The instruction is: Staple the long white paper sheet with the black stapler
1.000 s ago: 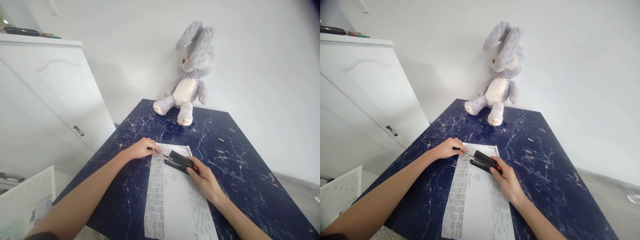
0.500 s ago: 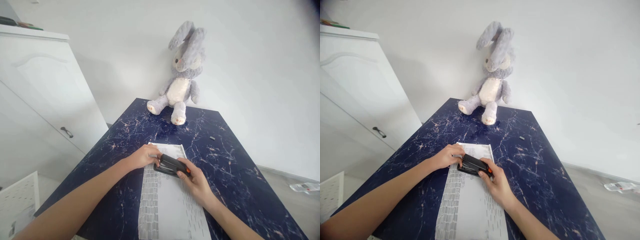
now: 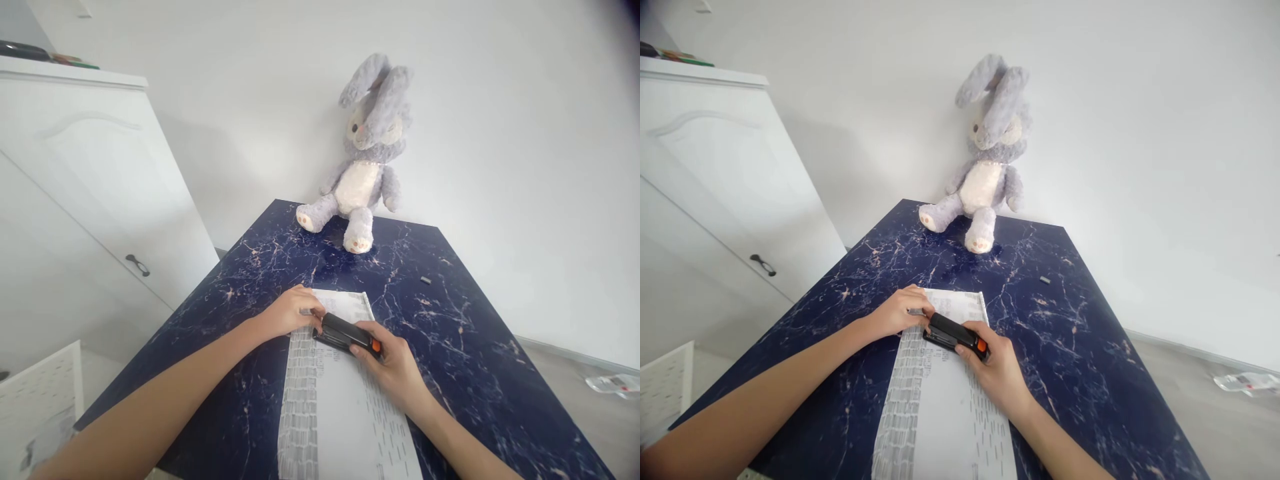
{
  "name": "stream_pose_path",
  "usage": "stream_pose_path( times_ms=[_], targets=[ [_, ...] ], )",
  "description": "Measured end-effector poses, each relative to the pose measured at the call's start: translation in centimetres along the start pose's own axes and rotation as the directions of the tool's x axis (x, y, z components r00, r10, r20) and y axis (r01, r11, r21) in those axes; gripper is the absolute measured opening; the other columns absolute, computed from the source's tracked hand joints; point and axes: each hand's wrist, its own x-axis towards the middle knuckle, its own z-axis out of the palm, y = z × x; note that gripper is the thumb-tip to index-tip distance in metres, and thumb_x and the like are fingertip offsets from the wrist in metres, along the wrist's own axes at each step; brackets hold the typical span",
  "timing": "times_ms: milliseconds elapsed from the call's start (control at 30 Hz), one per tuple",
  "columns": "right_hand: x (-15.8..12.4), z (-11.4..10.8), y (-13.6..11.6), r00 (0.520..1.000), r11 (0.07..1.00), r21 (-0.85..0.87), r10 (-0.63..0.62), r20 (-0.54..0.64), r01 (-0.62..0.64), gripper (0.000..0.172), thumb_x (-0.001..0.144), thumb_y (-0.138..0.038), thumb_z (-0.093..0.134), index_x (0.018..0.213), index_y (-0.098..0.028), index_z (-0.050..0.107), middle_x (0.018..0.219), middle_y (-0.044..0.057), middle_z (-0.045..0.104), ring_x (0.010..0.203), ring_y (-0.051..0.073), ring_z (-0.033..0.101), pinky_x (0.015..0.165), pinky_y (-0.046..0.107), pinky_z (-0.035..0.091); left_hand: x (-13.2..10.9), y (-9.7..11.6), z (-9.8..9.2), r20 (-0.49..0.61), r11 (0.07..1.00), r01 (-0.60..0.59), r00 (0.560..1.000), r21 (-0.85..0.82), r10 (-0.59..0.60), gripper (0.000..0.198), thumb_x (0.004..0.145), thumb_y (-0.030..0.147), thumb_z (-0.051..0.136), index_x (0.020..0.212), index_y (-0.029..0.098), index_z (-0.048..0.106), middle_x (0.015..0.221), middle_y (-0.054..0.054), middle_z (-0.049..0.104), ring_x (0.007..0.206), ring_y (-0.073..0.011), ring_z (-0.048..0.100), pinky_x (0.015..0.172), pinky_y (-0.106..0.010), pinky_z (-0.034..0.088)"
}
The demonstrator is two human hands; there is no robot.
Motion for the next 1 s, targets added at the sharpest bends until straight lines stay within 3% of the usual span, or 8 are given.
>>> stream_pose_path(
  times_ms=[300,733,1000],
  targets=[
    [0.1,0.4,-0.1,0.999,0.999,-0.002,0.041,-0.021,-0.041,0.022,0.094,-0.037,0.061,0.111,-0.023,0.066,0.086,0.001,0.07,0.074,0.018,0.062,0.069,0.029,0.047,0.0,-0.4,0.1,0.038,1.0,0.008,0.999,0.027,-0.009,0.025,0.088,0.044,0.074,0.082,0.019,0.073,0.084,-0.003,0.076,0.084,-0.0184,0.067,0.086,-0.033,0.041],
    [0.1,0.4,0.1,0.997,1.0,-0.007,0.02,-0.077,-0.02,0.02,0.087,-0.031,0.07,0.106,-0.025,0.068,0.089,-0.001,0.072,0.075,0.017,0.063,0.07,0.027,0.047,-0.1,-1.1,0.3,0.045,0.996,-0.09,0.995,-0.012,0.091,0.014,0.089,0.031,0.075,0.082,0.018,0.074,0.081,-0.002,0.074,0.079,-0.0156,0.067,0.086,-0.031,0.044],
    [0.0,0.4,0.2,0.997,1.0,0.003,0.022,-0.078,-0.022,0.021,0.086,-0.03,0.07,0.107,-0.024,0.068,0.09,-0.001,0.072,0.076,0.016,0.064,0.07,0.027,0.048,-0.1,-1.0,0.2,0.065,0.998,-0.067,0.996,-0.004,0.067,0.013,0.088,0.03,0.076,0.083,0.018,0.073,0.081,-0.001,0.074,0.079,-0.0157,0.067,0.086,-0.032,0.044]
  ],
)
